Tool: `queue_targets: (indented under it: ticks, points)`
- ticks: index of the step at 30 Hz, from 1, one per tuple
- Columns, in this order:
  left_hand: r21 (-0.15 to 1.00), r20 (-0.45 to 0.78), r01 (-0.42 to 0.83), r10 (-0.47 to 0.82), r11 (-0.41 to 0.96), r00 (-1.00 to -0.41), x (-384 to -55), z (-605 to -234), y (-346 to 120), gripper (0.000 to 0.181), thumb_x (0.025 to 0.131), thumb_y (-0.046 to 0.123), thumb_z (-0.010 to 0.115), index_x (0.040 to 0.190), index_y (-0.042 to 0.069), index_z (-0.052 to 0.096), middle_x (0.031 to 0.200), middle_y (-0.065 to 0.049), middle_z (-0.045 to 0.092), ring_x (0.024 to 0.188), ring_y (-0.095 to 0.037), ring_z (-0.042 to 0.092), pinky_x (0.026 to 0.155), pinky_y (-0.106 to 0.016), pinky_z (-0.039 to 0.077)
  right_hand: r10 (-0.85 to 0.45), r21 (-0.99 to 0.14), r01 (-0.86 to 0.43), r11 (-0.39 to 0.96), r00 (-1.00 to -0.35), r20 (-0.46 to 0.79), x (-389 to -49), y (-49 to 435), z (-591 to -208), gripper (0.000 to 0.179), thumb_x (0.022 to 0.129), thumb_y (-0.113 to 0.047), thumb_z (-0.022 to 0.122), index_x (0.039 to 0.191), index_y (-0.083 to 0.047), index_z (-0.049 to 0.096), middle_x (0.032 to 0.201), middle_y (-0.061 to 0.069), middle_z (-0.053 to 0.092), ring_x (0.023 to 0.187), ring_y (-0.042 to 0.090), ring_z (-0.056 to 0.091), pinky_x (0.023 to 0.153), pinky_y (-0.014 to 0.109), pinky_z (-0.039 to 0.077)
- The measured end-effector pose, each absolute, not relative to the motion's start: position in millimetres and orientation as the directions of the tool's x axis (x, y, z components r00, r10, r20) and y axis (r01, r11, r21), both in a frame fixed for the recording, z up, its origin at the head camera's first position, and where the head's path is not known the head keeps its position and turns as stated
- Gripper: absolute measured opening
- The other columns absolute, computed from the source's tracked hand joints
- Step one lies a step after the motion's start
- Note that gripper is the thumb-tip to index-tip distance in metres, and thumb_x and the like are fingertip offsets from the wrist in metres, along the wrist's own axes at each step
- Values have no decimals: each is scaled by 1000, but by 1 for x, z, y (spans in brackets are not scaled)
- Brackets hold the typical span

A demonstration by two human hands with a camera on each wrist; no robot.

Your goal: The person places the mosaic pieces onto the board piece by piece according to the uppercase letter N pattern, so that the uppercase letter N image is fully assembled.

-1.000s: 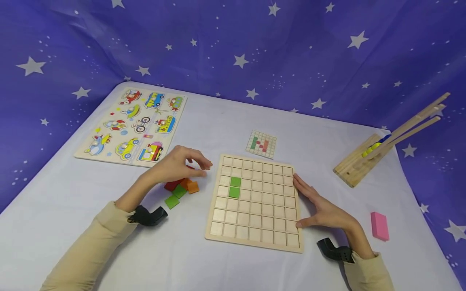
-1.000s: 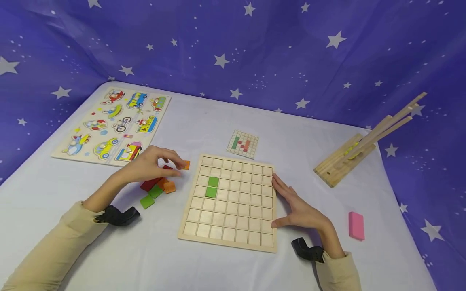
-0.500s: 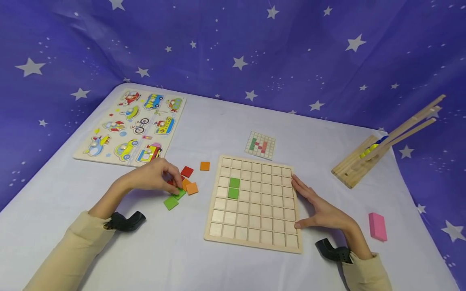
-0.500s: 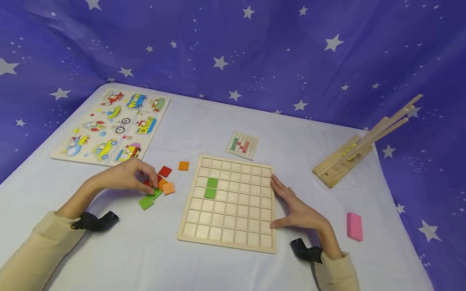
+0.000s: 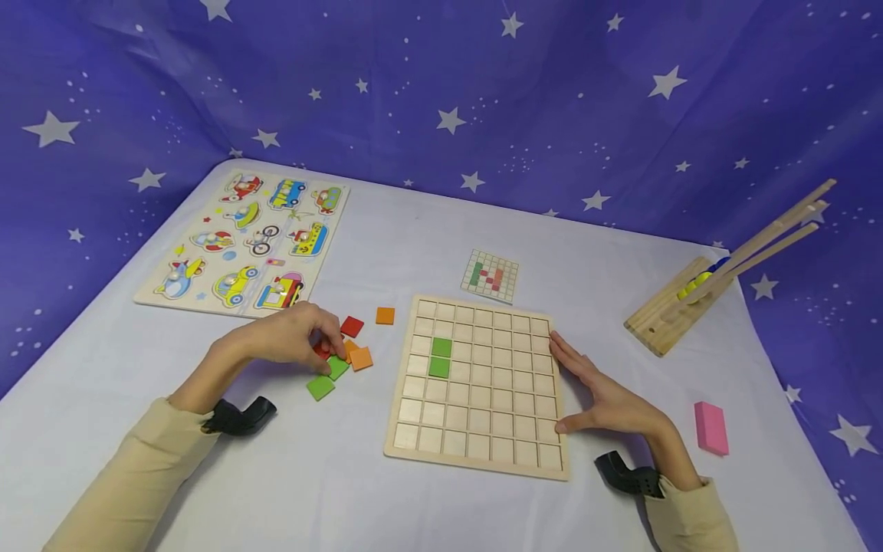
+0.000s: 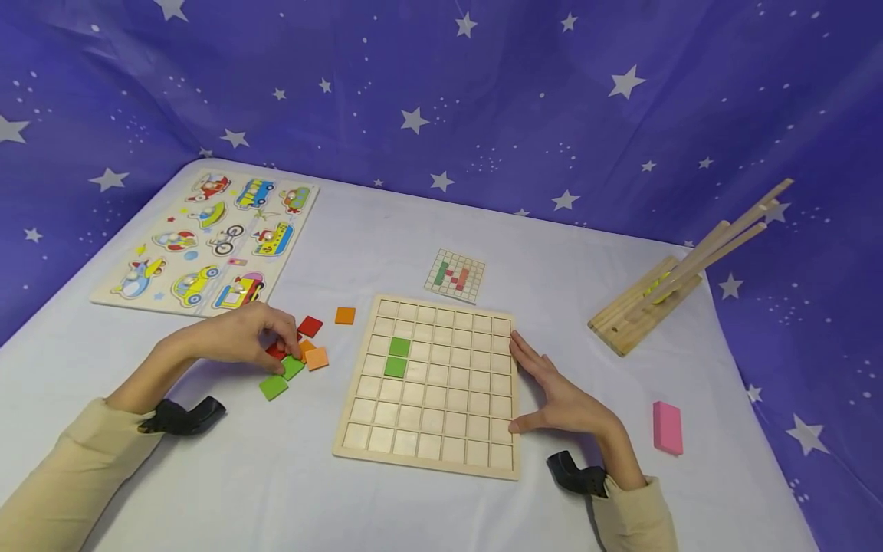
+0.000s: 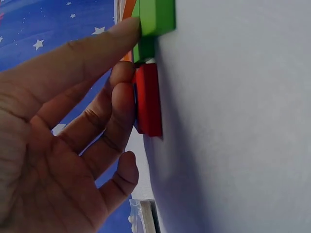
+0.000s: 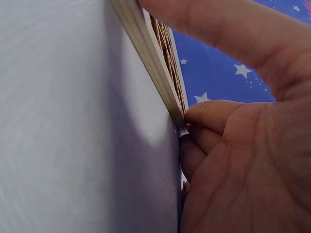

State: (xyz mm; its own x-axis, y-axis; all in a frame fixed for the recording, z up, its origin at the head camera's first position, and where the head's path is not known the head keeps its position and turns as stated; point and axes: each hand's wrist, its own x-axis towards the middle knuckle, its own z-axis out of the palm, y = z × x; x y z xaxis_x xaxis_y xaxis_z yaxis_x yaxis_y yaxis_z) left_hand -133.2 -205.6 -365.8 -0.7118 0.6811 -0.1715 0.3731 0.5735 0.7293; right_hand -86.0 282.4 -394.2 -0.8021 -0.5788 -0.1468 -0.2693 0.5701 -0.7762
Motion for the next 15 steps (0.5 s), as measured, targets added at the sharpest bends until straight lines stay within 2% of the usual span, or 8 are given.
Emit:
queue_targets:
  ticks: [5, 7, 12, 15]
  points:
    - [709, -175, 398, 692, 582, -700, -133, -366, -205, 20, 66, 8, 85, 77, 19, 73, 75, 6, 62, 68, -10, 52, 64, -21, 43, -590, -769, -290, 569, -796, -137, -87, 283, -394, 116, 68, -27, 86, 155, -8, 10, 163, 10, -5, 149, 17, -8, 115, 19, -14]
    - [700, -178, 407, 696, 586, -696, -133, -366, -204, 21, 65, 9, 85, 76, 20, 72, 74, 6, 61, 68, -11, 51, 64, -21, 43, -593, -766, -300, 568, -795, -129, -88, 283, -394, 116, 69, -27, 86, 155, -8, 10, 163, 10, -5, 149, 11, -8, 114, 16, -13]
    - [693, -198, 404, 697, 597, -689, -131, -364, -201, 21, 65, 6, 84, 76, 19, 70, 73, 7, 61, 69, -11, 52, 65, -22, 44, -599, -763, -317, 563, -793, -113, -88, 284, -395, 116, 69, -26, 86, 155, -7, 10, 162, 12, -4, 148, 7, -8, 109, 7, -11]
    - [700, -220, 387, 697, 600, -682, -130, -363, -200, 21, 66, 6, 83, 77, 18, 70, 73, 5, 61, 69, -12, 52, 65, -22, 45, -600, -761, -319, 565, -792, -114, -87, 284, -396, 116, 68, -26, 86, 155, -7, 10, 162, 13, -4, 149, 9, -8, 109, 7, -11]
